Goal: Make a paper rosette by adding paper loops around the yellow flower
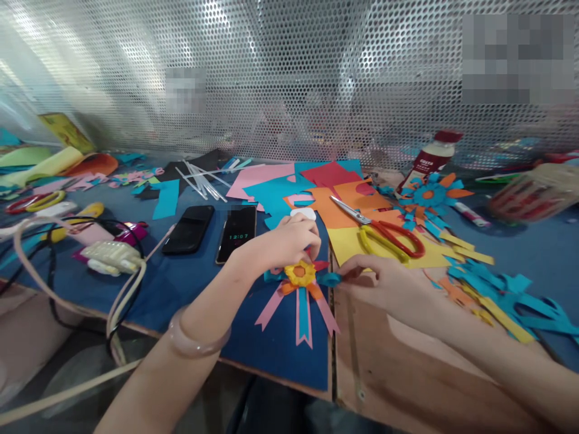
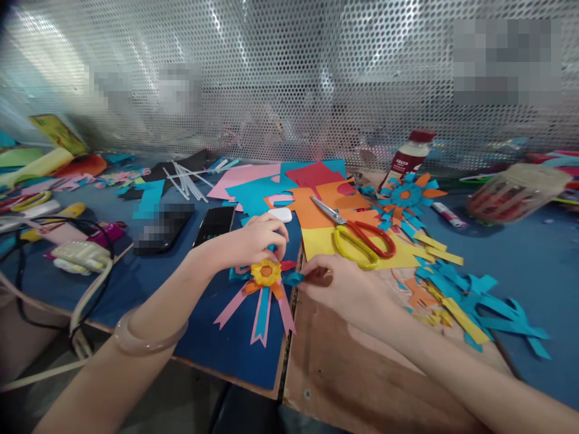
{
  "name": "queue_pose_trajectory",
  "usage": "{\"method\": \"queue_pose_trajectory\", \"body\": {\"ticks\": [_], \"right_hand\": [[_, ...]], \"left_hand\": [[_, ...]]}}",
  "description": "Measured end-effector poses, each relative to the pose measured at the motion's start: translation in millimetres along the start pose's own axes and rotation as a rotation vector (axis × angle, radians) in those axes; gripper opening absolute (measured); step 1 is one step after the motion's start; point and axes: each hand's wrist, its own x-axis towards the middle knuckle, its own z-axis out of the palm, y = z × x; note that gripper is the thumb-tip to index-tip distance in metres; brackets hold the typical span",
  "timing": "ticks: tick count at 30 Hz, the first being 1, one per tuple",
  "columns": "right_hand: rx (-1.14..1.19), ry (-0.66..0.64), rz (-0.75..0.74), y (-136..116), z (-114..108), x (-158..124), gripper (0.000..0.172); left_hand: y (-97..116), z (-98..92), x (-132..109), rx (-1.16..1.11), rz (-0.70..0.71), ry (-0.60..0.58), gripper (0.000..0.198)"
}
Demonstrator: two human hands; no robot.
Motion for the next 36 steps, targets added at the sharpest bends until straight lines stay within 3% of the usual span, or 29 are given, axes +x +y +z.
{"method": "queue_pose_trajectory", "body": {"ticks": [9,19,36], "right_hand": [[0.042,-0.003,0.005,-6,5,1,0.01],[0.012,0.071,-0.018,-6,8,0,0.009],[0.07,0.078,-0.037,-16,13,-4,0.007]], "left_hand": [[-4,3.0,-1,0.015,0.044,-0.017,0.016],[-1,-0.7,0,0.016,0.014,-0.06,0.012],[-1,0.3,0,-0.012,-0.006,-0.063,0.011]]}}
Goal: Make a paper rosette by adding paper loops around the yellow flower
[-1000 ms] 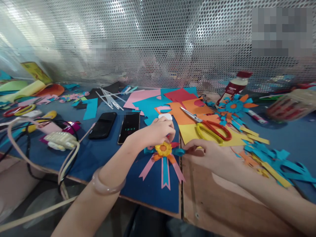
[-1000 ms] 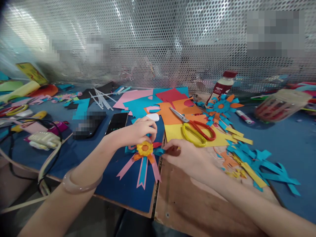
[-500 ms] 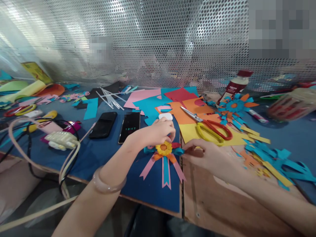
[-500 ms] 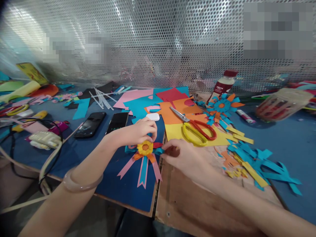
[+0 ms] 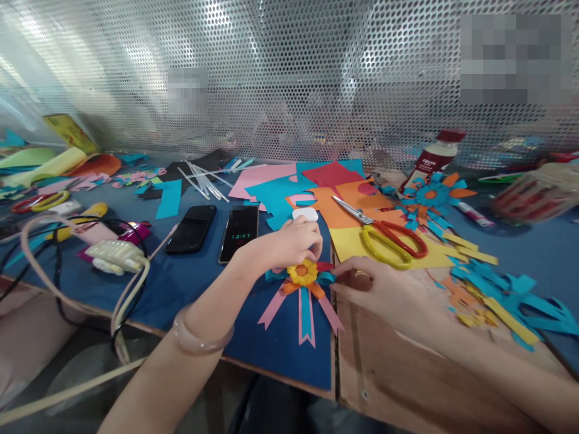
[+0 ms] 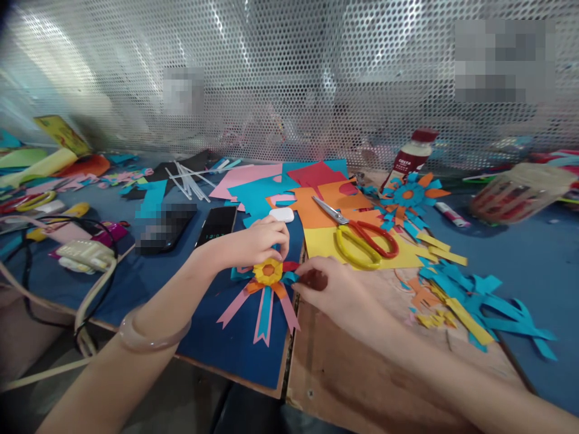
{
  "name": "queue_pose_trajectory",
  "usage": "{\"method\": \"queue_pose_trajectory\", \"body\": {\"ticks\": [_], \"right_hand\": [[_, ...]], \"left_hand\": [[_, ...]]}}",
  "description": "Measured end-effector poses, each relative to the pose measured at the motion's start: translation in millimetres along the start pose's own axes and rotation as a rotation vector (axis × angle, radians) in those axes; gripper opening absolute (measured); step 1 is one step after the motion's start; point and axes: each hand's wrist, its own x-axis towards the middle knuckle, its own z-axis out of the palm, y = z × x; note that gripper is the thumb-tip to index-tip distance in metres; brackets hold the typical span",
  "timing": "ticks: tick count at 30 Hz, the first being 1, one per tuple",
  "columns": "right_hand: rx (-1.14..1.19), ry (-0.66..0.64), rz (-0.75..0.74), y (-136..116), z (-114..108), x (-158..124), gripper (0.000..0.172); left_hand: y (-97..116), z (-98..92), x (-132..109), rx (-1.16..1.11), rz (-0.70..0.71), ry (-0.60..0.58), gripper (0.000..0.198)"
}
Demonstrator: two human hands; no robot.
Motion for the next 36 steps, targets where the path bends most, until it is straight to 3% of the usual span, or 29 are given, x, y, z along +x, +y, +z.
{"method": "queue_pose_trajectory", "body": {"ticks": [16,20,24,28,32,36], "right_hand": [[-0.026,-0.01,0.01,5,-3,0,0.013],[-0.013,0.001,0.025,9,-4,2,0.017],[-0.054,0.08,-0.021,16,-5,5,0.018],[-0.084,0.155,-0.031,20,-8,7,0.02],[-0.074,0.244,-0.04,25,-10,9,0.021],[-0.055,0.242,-0.024,30,-8,10,0.021]], "left_hand": [[0,-1.7,0,-0.032,0.032,0.028,0.014],[3,-7.2,-1,-0.031,0.052,0.201,0.014],[3,-10.9,0,-0.045,-0.051,0.445,0.018],[-3,-10.6,0,0.058,-0.158,0.546,0.022],[-13,-9.7,-3,0.053,-0.235,0.4,0.023],[-21,-12.6,-11,-0.023,-0.25,0.255,0.022]]}}
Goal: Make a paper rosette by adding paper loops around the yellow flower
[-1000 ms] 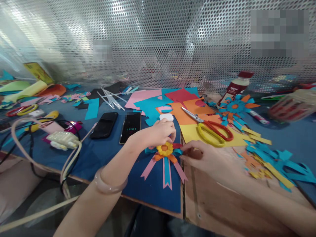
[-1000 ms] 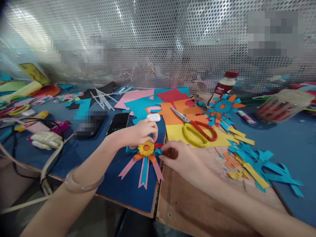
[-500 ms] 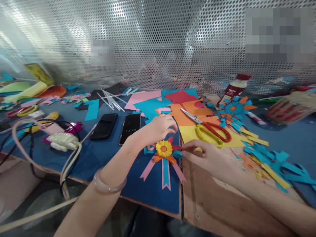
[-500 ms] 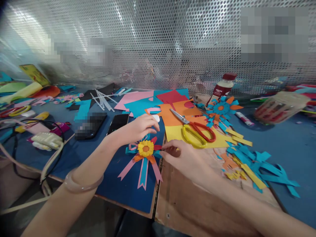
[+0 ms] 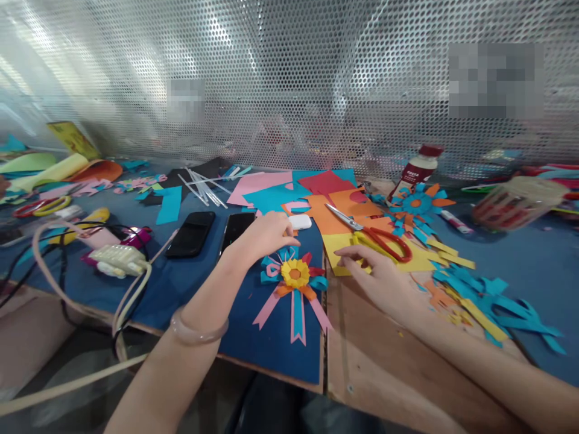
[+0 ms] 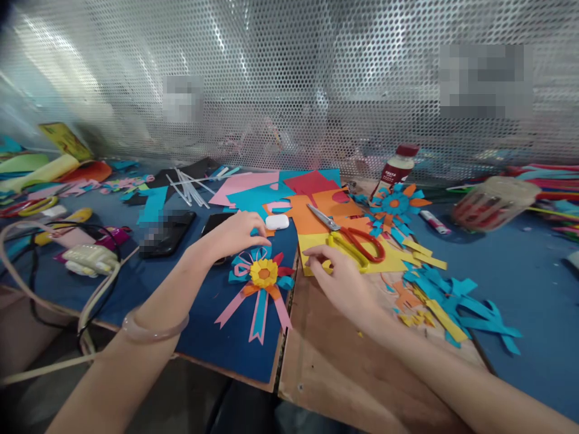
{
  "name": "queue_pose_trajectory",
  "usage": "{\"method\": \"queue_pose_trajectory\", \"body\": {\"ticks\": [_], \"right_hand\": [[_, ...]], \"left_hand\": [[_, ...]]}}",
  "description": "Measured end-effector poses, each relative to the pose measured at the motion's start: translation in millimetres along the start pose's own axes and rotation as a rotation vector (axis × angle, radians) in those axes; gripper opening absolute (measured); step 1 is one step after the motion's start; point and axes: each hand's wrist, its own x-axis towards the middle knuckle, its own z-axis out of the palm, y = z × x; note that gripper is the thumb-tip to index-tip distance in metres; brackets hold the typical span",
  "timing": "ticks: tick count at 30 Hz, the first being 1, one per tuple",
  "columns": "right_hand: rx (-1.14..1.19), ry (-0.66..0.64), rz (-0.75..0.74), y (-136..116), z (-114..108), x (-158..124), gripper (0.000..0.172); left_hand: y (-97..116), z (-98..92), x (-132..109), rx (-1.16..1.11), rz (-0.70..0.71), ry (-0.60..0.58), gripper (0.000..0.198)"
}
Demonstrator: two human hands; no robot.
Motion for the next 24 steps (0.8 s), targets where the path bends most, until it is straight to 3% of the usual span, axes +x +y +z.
{"method": "queue_pose_trajectory", "body": {"ticks": [7,14,24], "right_hand": [[0.052,-0.012,-0.027,2,0,-1,0.023],[0.086,-0.005,-0.006,3,-1,3,0.024],[0.093,-0.027,0.038,11,5,5,0.025]], "left_hand": [[-2,-3.9,-3,-0.056,0.005,-0.074,0.018],[-2,-10.2,-2,-0.136,-0.006,-0.062,0.015],[-24,-12.6,-2,-0.006,-0.292,0.106,0.017]]}}
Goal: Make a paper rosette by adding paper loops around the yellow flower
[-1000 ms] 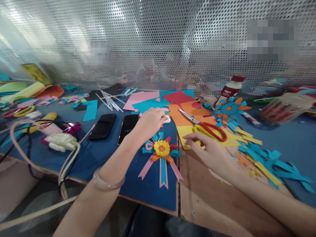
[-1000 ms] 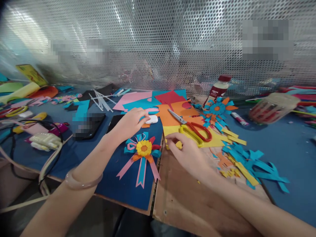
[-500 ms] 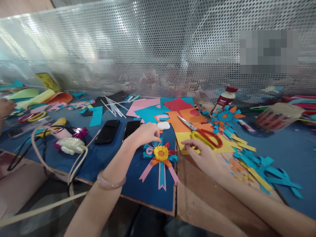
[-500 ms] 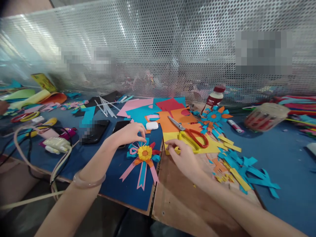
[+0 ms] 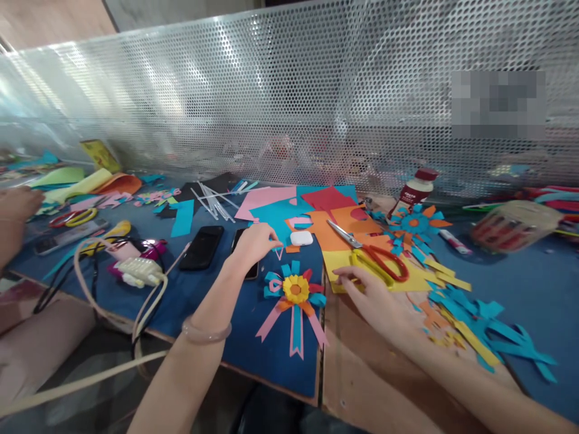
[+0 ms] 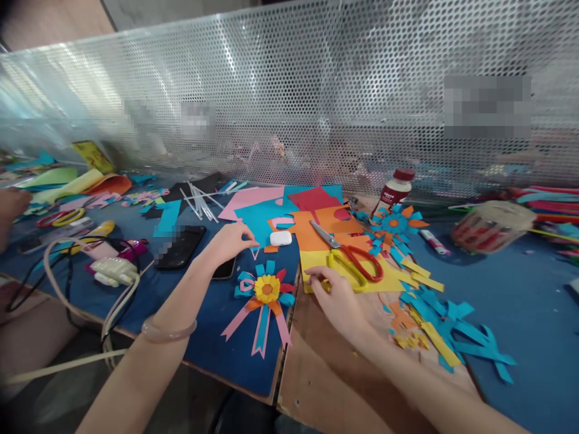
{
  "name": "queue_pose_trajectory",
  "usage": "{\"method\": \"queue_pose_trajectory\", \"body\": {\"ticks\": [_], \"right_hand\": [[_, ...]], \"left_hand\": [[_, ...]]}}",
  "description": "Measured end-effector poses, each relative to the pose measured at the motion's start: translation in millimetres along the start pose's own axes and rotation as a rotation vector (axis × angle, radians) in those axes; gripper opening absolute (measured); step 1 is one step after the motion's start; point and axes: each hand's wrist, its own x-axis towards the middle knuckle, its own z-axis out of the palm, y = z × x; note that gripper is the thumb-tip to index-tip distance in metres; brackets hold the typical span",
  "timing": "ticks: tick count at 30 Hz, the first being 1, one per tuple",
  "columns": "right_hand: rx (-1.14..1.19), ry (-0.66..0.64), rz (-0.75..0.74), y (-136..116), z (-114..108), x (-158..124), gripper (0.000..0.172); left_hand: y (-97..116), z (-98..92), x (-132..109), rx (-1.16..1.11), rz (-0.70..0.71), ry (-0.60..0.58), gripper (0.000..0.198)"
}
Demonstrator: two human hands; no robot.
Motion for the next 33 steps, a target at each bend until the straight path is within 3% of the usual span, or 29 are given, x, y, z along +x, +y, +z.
{"method": "queue_pose_trajectory", "body": {"ticks": [7,15,25,33], "right_hand": [[-0.058,0.02,-0.051,4,2,-6,0.028],[-0.08,0.027,-0.08,2,1,-5,0.026],[-0.081,0.004,-0.021,-3,-4,-5,0.025],[-0.072,0.0,-0.044,-2,-3,-4,0.024]], "left_hand": [[-2,-11.5,-8,0.033,0.066,-0.147,0.013],[13,-16.9,-25,0.068,0.118,-0.304,0.006],[24,-12.0,-24,0.086,0.064,-0.397,0.012],[14,-15.5,-22,0.006,0.13,-0.378,0.017]]}}
